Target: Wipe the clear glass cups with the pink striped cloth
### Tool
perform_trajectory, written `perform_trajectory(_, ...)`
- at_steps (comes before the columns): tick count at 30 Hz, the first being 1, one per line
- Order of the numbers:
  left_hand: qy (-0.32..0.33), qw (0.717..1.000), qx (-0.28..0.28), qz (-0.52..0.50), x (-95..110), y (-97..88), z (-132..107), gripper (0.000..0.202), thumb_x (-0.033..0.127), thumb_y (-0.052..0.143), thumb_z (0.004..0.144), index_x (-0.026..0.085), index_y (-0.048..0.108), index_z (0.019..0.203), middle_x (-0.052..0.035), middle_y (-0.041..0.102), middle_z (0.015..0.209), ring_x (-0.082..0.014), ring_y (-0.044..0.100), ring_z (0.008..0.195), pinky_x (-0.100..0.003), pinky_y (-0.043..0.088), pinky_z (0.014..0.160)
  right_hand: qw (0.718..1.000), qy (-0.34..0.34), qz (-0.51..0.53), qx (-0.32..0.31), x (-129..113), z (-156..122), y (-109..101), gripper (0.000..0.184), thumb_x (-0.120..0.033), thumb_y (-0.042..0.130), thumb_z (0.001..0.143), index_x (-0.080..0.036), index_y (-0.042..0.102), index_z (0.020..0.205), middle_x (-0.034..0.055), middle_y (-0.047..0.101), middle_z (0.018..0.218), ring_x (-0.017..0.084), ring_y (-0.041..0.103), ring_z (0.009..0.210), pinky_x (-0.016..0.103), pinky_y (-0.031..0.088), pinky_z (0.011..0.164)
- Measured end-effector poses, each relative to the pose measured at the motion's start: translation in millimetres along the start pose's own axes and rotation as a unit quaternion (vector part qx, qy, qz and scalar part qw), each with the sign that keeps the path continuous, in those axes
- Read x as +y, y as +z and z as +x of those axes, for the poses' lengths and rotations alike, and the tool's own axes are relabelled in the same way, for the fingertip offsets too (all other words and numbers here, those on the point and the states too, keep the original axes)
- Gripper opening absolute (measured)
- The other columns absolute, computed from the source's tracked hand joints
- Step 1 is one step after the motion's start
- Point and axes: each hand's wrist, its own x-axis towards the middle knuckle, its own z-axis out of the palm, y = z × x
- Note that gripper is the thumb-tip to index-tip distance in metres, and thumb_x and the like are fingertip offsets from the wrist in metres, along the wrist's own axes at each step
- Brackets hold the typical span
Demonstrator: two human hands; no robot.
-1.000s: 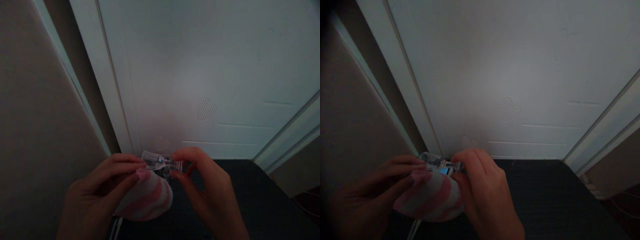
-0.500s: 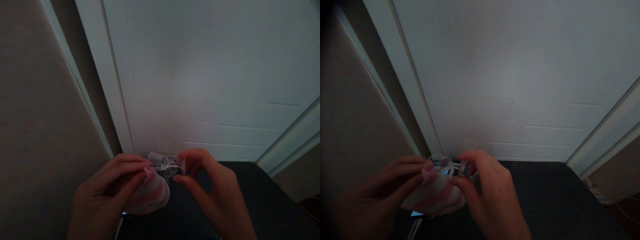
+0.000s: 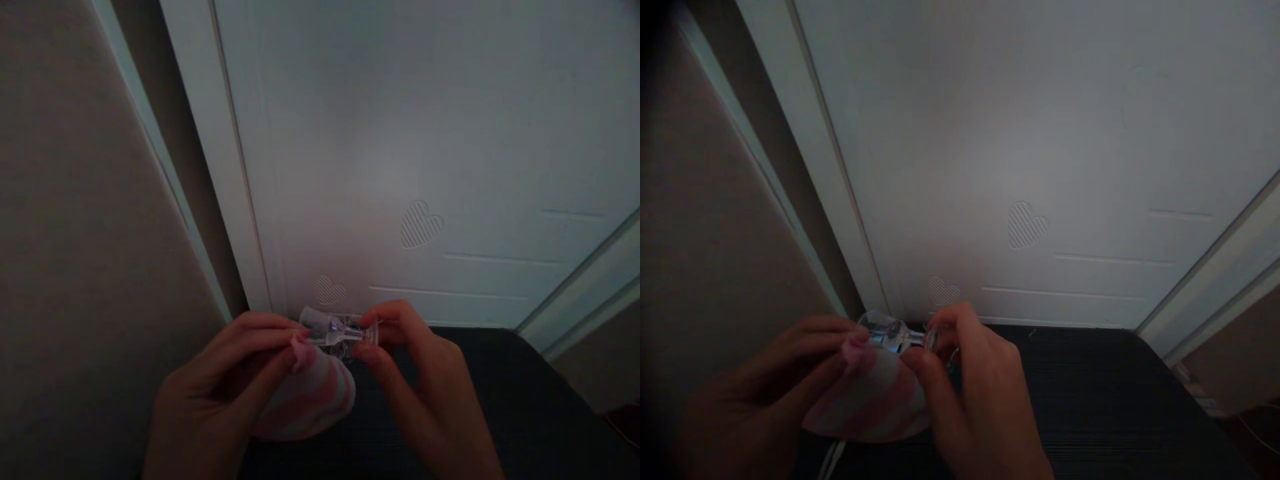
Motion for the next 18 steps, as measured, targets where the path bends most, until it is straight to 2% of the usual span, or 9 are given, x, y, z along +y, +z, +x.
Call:
perform_trajectory(4, 0.004, 1.000, 0.007, 0.016, 0, -1.9, 0, 0.004, 0.033, 0.075, 0.076, 0.033, 0.074, 0.081, 0.0077, 0.071, 0.091, -0.0111, 0.067, 0.084, -0.010, 0.054, 0.070, 1.000, -0.003, -0.010, -0.020, 0, -1, 1, 0.006, -0.029, 0.057, 0.091, -0.024, 0.056, 0.092, -0.0056, 0.066, 0.071, 0.013, 0.065, 0.068, 0.024, 0.042, 0.062)
perform_trajectory(8, 0.013, 0.999, 0.008, 0.033, -1, -3.8, 1, 0.005, 0.033, 0.074, 0.077, 0.032, 0.075, 0.083, 0.0074, 0.072, 0.092, -0.0113, 0.067, 0.085, -0.011, 0.053, 0.073, 0.999, 0.001, -0.025, -0.041, 0, -2, 1, 0.006, -0.027, 0.055, 0.092, -0.026, 0.055, 0.098, -0.0057, 0.065, 0.075, 0.013, 0.062, 0.069, 0.024, 0.040, 0.062)
perform_trajectory(15, 0.018, 0.998, 0.044, 0.034, 10, 1.6, 2, 0.002, 0.034, 0.073, 0.076, 0.033, 0.074, 0.078, 0.0077, 0.072, 0.087, -0.0126, 0.067, 0.081, -0.014, 0.054, 0.069, 0.998, 0.006, 0.005, -0.057, 3, -2, -2, 0.045, -0.018, 0.067, 0.083, -0.036, 0.045, 0.119, -0.0078, 0.068, 0.094, 0.012, 0.062, 0.078, 0.023, 0.045, 0.070)
perform_trajectory(18, 0.022, 0.997, 0.052, 0.048, 13, 1.3, 2, 0.002, 0.034, 0.073, 0.075, 0.032, 0.074, 0.077, 0.0068, 0.072, 0.086, -0.0136, 0.067, 0.081, -0.016, 0.054, 0.067, 0.999, 0.017, 0.021, -0.046, 2, 0, -1, 0.037, -0.013, 0.063, 0.084, -0.031, 0.047, 0.112, -0.0060, 0.069, 0.090, 0.013, 0.063, 0.075, 0.024, 0.046, 0.069)
